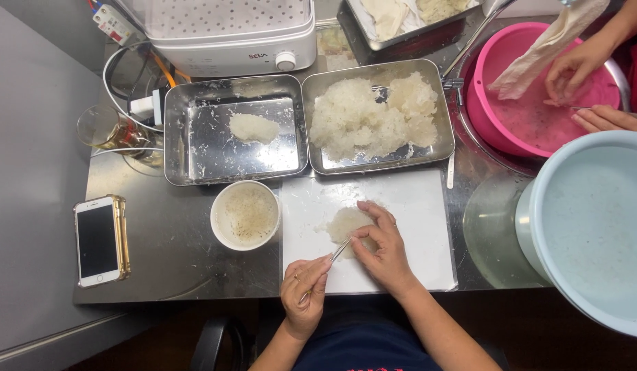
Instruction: Using tweezers to meticulously remove small dark impurities from bird's nest on a prep surface.
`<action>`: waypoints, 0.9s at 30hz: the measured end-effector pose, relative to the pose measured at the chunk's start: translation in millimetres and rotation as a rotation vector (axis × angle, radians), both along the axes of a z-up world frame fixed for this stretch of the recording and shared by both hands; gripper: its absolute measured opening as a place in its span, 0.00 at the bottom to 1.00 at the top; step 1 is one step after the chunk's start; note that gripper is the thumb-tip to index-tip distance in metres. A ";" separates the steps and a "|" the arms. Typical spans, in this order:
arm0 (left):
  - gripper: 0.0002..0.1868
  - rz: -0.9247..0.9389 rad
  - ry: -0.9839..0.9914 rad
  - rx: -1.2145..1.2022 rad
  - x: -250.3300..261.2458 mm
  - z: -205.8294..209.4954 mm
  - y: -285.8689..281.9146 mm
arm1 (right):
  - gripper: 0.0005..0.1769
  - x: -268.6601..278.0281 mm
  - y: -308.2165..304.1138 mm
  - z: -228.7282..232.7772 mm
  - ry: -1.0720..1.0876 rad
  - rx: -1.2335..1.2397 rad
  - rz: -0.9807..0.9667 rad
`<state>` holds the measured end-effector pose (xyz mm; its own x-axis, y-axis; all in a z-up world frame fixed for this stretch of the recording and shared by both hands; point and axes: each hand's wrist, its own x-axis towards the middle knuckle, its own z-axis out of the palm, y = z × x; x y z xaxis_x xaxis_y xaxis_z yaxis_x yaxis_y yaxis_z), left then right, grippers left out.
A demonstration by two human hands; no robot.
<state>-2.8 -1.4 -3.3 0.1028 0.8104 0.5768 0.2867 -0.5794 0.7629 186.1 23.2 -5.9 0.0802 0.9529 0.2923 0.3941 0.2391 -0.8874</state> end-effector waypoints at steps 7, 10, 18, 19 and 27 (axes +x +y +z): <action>0.10 -0.006 -0.007 0.007 1.7 0.1 0.5 | 0.02 -0.8 0.6 2.0 0.000 -0.007 -0.011; 0.10 0.002 0.002 0.024 2.4 -0.1 1.8 | 0.01 0.1 1.2 1.9 -0.011 -0.006 -0.006; 0.09 0.017 0.026 0.025 2.1 -1.7 0.6 | 0.01 0.3 0.8 -1.0 -0.027 0.009 -0.006; 0.09 0.016 0.026 0.024 1.8 -2.8 -0.1 | 0.01 -0.1 0.2 -1.1 -0.027 0.008 -0.006; 0.12 0.019 -0.061 -0.054 -0.2 -5.7 -0.5 | 0.02 -0.1 1.4 2.3 -0.002 -0.014 -0.015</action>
<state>-3.0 -1.9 -9.0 0.0534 0.8420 0.5368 0.2490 -0.5318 0.8094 185.9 24.6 -3.6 0.0944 0.9557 0.2789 0.3994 0.2203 -0.8899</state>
